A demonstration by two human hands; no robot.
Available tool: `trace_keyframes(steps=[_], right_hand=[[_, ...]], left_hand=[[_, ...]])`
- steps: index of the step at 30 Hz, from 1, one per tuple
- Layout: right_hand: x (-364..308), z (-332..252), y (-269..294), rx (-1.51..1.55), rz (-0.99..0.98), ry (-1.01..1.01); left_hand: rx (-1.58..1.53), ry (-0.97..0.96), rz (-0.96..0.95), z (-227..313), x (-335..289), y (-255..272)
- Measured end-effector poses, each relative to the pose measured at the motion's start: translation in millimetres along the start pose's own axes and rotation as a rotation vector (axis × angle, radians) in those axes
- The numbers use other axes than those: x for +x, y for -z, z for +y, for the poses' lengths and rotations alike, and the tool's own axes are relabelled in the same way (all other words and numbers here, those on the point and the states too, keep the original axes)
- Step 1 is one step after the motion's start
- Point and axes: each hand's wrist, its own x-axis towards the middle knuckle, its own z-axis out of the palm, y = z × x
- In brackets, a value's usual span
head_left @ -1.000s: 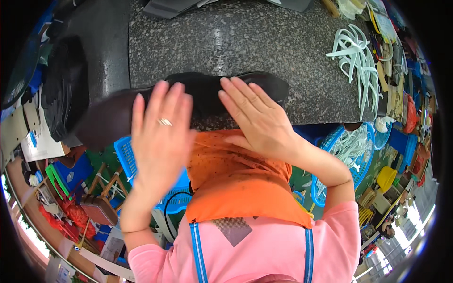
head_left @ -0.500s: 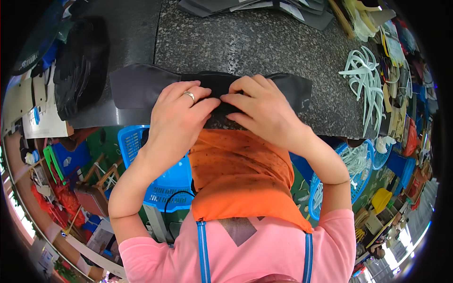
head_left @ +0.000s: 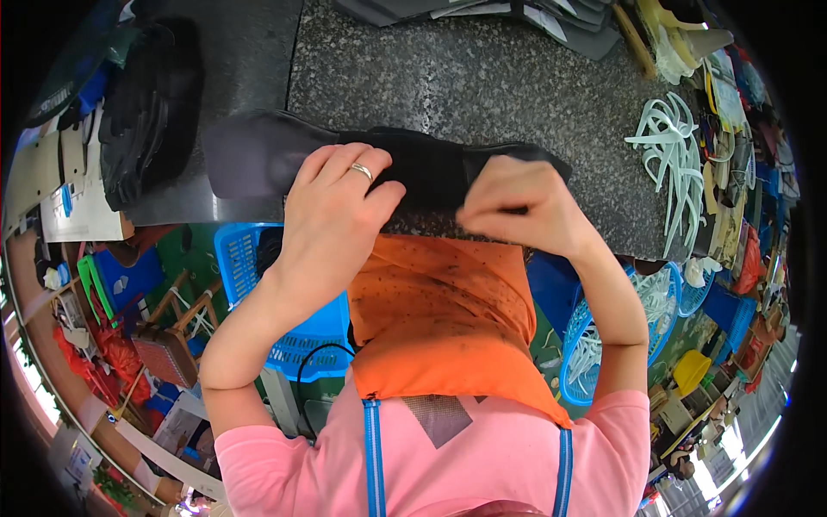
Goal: The person applies white reinforcement strips to the edges of black shoe upper components by hand, pressing them down firmly and smoothing them along the curved edges of the material before moving the finished pieces to a container.
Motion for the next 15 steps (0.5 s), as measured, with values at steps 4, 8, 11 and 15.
trace_keyframes(steps=[4,8,11,15], right_hand=[[23.3,-11.8,-26.1,-0.496,0.177,0.139],[21.8,-32.3,-23.3,0.100,0.453,-0.224],[21.0,-45.8,-22.6,0.513,0.382,-0.255],[27.5,-54.7,-13.5,0.848,0.210,-0.389]], left_hand=[[0.104,-0.057,0.011,11.2,2.7,15.0],[-0.357,0.287,0.670,13.0,5.5,19.7],[-1.610,0.399,0.436,22.7,9.6,9.6],[-2.059,0.523,0.302,28.1,7.5,7.1]])
